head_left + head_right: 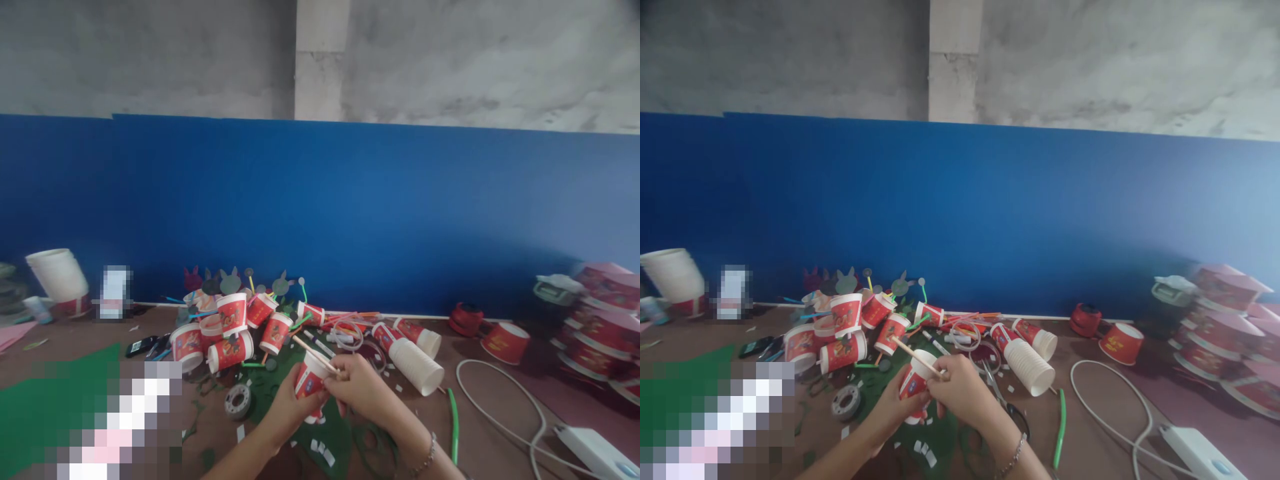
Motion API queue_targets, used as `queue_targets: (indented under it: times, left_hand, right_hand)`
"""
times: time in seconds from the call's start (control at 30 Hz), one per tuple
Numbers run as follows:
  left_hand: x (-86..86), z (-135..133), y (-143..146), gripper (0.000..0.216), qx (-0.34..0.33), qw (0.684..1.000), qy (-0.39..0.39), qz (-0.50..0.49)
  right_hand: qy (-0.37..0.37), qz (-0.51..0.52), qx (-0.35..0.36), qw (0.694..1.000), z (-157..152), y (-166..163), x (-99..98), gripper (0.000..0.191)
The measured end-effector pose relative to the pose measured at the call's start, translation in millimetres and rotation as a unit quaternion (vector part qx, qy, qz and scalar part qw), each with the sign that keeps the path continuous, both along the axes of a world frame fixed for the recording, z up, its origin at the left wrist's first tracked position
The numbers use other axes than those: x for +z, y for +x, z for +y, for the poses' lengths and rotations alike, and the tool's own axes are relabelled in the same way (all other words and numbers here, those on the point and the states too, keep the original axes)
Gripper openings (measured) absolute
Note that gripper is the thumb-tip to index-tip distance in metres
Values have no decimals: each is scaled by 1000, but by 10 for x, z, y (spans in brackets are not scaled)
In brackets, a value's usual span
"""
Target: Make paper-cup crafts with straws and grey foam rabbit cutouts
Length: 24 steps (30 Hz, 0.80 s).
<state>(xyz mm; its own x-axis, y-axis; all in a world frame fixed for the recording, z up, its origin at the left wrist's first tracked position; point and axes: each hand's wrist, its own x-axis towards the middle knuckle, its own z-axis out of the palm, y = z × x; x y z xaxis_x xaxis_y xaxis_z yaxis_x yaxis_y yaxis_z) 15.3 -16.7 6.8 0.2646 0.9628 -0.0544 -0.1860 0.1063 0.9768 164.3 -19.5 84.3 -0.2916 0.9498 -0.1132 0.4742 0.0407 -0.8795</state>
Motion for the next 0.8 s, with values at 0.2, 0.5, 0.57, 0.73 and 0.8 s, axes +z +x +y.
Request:
queue_targets:
  times: [0.2,0.5,0.57,0.73,0.8]
  left_hand:
    - [72,-31,-7,51,-12,1000,9,-8]
    - [79,-34,-17,51,-3,1000,3,-2]
    - [84,-32,-17,52,-3,1000,4,1]
    - [84,-29,-14,52,6,1000,4,6]
    - [80,-28,-14,52,8,1000,7,8]
  right_hand:
    - [7,-13,11,1000,42,58,-119,14]
    - [-30,35,40,998,9,46,-8,16]
    - [-35,42,43,998,7,34,-4,16]
    - [-32,52,26,998,15,-15,-25,11]
    - [-29,57,27,998,17,-27,-27,10]
